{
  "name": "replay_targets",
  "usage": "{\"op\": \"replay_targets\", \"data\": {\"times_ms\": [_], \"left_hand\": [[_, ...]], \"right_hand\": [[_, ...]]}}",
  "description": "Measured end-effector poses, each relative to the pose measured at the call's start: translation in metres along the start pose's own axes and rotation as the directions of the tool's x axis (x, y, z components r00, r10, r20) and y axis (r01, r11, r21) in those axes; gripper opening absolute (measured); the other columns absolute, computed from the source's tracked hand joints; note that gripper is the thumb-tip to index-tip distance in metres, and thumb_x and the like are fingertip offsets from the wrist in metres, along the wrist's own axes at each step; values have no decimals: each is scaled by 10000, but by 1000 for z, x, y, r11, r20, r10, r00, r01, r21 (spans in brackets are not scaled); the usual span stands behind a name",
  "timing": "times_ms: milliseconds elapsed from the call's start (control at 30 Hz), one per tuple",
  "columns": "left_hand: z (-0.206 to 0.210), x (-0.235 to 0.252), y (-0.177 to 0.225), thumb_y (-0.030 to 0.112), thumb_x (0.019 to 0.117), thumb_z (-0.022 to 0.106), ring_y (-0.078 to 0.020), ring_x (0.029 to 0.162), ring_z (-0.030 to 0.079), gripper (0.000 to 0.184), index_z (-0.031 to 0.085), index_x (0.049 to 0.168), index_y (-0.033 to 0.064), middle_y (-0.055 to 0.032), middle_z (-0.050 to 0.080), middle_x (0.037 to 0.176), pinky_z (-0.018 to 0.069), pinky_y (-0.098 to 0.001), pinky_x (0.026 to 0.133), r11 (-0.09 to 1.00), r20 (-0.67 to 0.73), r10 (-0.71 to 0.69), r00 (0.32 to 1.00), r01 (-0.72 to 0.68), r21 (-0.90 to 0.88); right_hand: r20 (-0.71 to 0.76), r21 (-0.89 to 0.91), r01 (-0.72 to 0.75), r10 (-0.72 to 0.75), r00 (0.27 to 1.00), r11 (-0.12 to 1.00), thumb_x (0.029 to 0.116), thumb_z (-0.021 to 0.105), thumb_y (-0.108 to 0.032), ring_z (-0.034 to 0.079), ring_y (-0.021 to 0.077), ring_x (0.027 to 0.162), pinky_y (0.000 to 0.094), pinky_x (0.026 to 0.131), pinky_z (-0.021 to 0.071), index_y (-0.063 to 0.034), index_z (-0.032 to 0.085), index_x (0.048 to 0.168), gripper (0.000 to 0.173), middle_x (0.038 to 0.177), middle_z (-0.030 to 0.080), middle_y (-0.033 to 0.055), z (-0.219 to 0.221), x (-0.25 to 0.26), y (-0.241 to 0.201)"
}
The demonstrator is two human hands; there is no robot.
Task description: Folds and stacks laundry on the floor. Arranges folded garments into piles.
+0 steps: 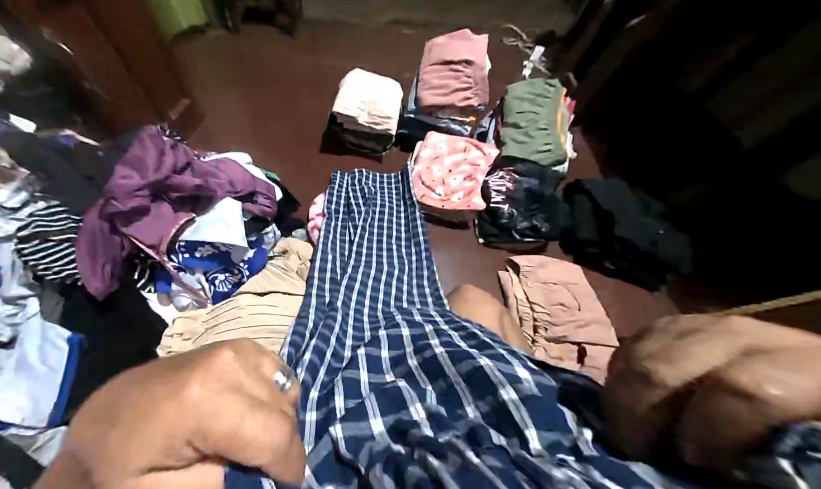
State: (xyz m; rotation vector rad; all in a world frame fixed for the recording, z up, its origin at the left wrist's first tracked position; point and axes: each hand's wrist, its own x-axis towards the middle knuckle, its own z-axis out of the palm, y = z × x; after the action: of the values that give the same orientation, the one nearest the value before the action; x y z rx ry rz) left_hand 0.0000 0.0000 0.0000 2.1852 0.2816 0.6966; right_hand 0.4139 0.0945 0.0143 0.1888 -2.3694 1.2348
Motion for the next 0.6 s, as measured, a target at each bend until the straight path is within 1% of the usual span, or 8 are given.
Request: {"op": "replay_targets", "data": {"times_ms": [100, 233, 300, 367, 433, 500, 533, 600], "left_hand": [[-1, 5, -15, 185, 1064, 428, -62, 694, 580, 360, 661, 826, 50, -30, 632, 721, 452, -221, 651, 993, 28, 22, 999, -19, -118], [-12, 13, -29, 181, 1063, 445, -58, 674, 560, 354, 652, 809, 48, -23, 605, 685, 434, -215, 646, 982, 60, 24, 998, -12, -187], [-17, 15, -42, 203, 1070, 459, -49, 683, 557, 357, 653, 814, 47, -18, 600, 691, 426, -207, 641, 979, 30, 17, 999, -11, -203], [-25, 15, -59, 267, 1080, 469, -9, 756, 599, 355, 658, 847, 75, 14, 645, 762, 474, -176, 693, 987, -86, -24, 996, 10, -160], [-42, 16, -82, 348, 1078, 498, 83, 820, 605, 295, 679, 931, 167, 115, 662, 849, 499, -108, 726, 987, -269, -155, 951, 138, -81], [-66, 28, -111, 308, 982, 607, 147, 768, 592, 153, 720, 886, 271, 221, 675, 824, 495, -77, 675, 942, -497, -305, 812, 336, -30], [-83, 38, -131, 203, 937, 613, 127, 743, 604, 140, 731, 883, 256, 211, 688, 818, 517, -104, 663, 914, -570, -349, 744, 404, -31], [-128, 63, -174, 62, 922, 559, 76, 747, 638, 183, 720, 942, 148, 143, 701, 837, 567, -170, 704, 839, -621, -439, 650, 543, -24]], "right_hand": [[38, 97, -12, 9, 999, 995, 1084, 487, -236, 676, 80, 883, 204, 761, 553, -57, 635, 884, 307, 911, 695, 47, 0, 9, 11], [89, 113, -18, 7, 996, 993, 1097, 448, -275, 673, 93, 871, 217, 747, 546, -60, 631, 879, 356, 898, 691, 56, -8, 11, 25], [40, 156, -35, 29, 999, 987, 1096, 455, -298, 674, 89, 875, 216, 752, 550, -62, 629, 894, 356, 898, 689, 51, -11, 9, 37], [-102, 196, -82, 103, 989, 977, 1081, 493, -331, 676, 46, 871, 198, 760, 561, -100, 656, 948, 313, 913, 706, -9, -15, 2, 57], [-312, 213, -182, 244, 918, 960, 1038, 553, -369, 659, -49, 860, 147, 750, 554, -233, 710, 1053, 208, 947, 714, -144, -26, -5, 85], [-496, 221, -292, 365, 788, 931, 988, 626, -377, 638, -108, 854, 118, 753, 543, -340, 720, 1103, 153, 962, 706, -231, -49, 0, 121], [-564, 245, -329, 410, 717, 912, 975, 650, -331, 645, -88, 855, 146, 765, 558, -319, 704, 1124, 158, 970, 709, -214, -64, 7, 142], [-654, 276, -430, 496, 571, 859, 967, 548, -147, 666, -18, 866, 228, 800, 589, -159, 608, 1209, 249, 1002, 702, -121, -100, 31, 187]]}}
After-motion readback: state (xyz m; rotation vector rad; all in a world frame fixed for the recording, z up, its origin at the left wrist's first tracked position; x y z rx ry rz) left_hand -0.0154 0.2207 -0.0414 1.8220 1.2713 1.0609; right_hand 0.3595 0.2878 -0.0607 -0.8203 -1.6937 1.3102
